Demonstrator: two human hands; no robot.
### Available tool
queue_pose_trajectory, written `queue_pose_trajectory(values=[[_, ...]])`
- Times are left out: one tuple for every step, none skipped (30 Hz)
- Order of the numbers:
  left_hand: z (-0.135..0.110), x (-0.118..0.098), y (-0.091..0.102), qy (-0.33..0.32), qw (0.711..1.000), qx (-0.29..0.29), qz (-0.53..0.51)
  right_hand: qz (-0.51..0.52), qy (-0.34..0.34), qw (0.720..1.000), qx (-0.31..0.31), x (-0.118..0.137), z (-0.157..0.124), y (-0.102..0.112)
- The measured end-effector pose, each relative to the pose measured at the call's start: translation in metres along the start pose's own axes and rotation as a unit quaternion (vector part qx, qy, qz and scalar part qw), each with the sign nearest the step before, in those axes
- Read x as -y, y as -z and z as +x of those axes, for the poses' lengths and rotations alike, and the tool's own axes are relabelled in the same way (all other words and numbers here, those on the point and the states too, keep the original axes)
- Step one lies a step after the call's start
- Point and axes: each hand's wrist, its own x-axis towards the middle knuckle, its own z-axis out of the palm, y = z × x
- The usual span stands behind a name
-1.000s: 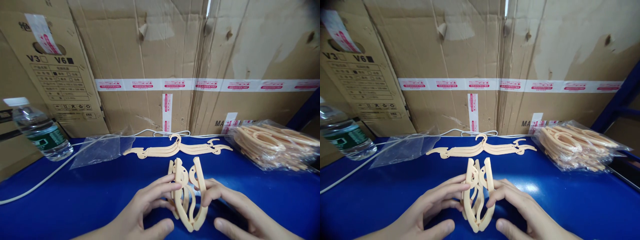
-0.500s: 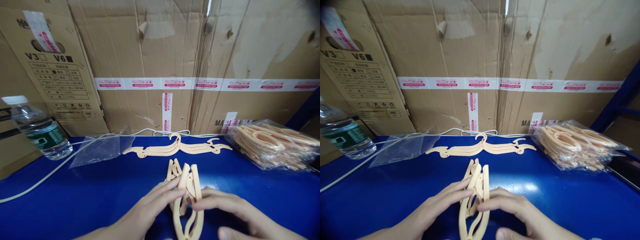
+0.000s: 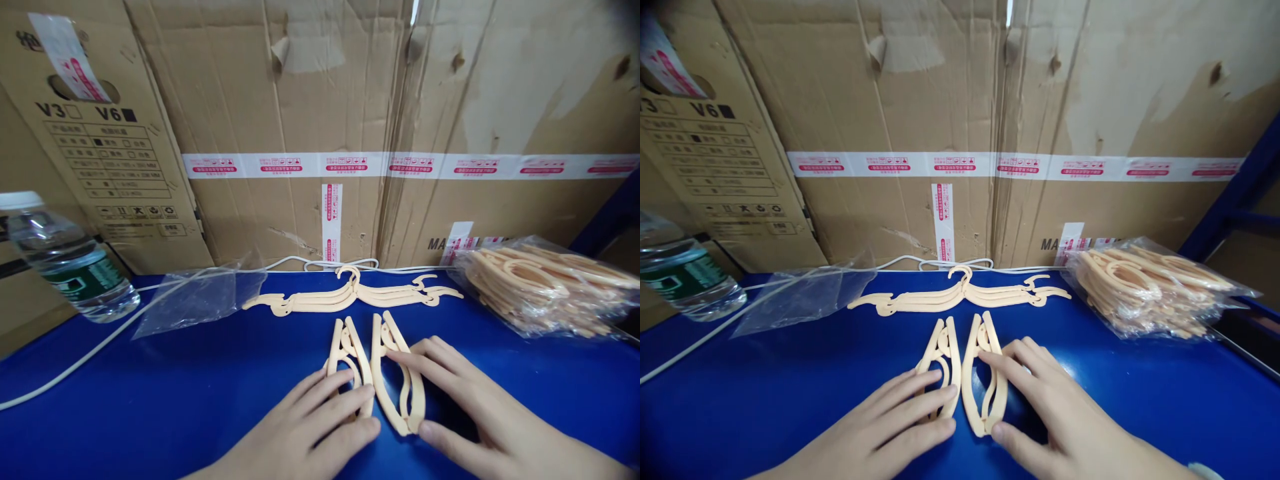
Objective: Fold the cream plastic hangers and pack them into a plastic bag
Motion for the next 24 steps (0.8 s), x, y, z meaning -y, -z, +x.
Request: queue_pose_trajectory(values=[[0.001,0.000,0.003,-0.011,0.999,0.028,0.023,-0.015,0.013,1.000,0.002,0.000,0.001,0.001],[0.003,-0.001,0.007,-0.015,0.997,0.061,0.046,-0.026,0.022,0.999,0.006,0.001,0.002,0.002],[0.004,-0.002,0.011,-0.017,0.994,0.083,0.067,-0.033,0.028,0.999,0.009,0.001,0.003,0.003],[0.005,-0.003,0.014,-0.019,0.991,0.100,0.086,-0.038,0.032,0.999,0.013,0.001,0.004,0.003],[0.005,-0.004,0.016,-0.018,0.988,0.109,0.105,-0.041,0.035,0.998,0.017,0.002,0.005,0.004],[0.005,-0.005,0.018,-0.020,0.986,0.109,0.122,-0.042,0.037,0.998,0.020,0.002,0.006,0.004],[0.004,-0.006,0.018,-0.019,0.984,0.109,0.138,-0.041,0.039,0.998,0.024,0.003,0.007,0.005],[0.003,-0.007,0.017,-0.015,0.983,0.106,0.152,-0.039,0.042,0.998,0.027,0.004,0.008,0.005],[0.002,-0.007,0.017,-0.011,0.981,0.103,0.162,-0.035,0.046,0.998,0.029,0.005,0.008,0.006],[0.002,-0.008,0.016,-0.006,0.980,0.101,0.169,-0.031,0.050,0.998,0.029,0.006,0.009,0.006],[0.001,-0.008,0.015,-0.005,0.980,0.102,0.173,-0.027,0.053,0.998,0.029,0.007,0.009,0.006],[0.000,-0.008,0.014,-0.004,0.979,0.103,0.175,-0.023,0.055,0.998,0.029,0.007,0.009,0.007],[0.000,-0.007,0.014,-0.003,0.979,0.106,0.175,-0.021,0.055,0.998,0.028,0.008,0.010,0.006],[0.000,-0.007,0.014,-0.003,0.979,0.108,0.175,-0.020,0.053,0.998,0.026,0.008,0.010,0.006],[0.000,-0.006,0.014,-0.001,0.979,0.109,0.175,-0.019,0.052,0.998,0.023,0.008,0.010,0.006],[0.000,-0.005,0.014,0.000,0.979,0.110,0.174,-0.019,0.050,0.998,0.021,0.007,0.011,0.005],[0.000,-0.004,0.014,-0.001,0.979,0.113,0.172,-0.019,0.048,0.998,0.018,0.007,0.011,0.004],[0.000,-0.003,0.014,-0.003,0.979,0.115,0.171,-0.018,0.047,0.999,0.016,0.006,0.010,0.003],[0.000,-0.003,0.014,-0.003,0.979,0.117,0.169,-0.017,0.047,0.999,0.015,0.006,0.010,0.003],[0.000,-0.002,0.014,-0.002,0.979,0.117,0.168,-0.014,0.048,0.999,0.015,0.005,0.010,0.002],[0.000,-0.002,0.014,0.000,0.979,0.116,0.167,-0.011,0.049,0.999,0.014,0.005,0.009,0.002],[0.000,-0.002,0.014,-0.001,0.979,0.116,0.167,-0.009,0.053,0.998,0.014,0.006,0.009,0.003],[0.000,-0.002,0.015,-0.002,0.979,0.115,0.169,-0.009,0.059,0.998,0.014,0.006,0.009,0.003],[0.000,-0.002,0.014,-0.004,0.978,0.112,0.174,-0.012,0.069,0.997,0.016,0.007,0.009,0.004]])
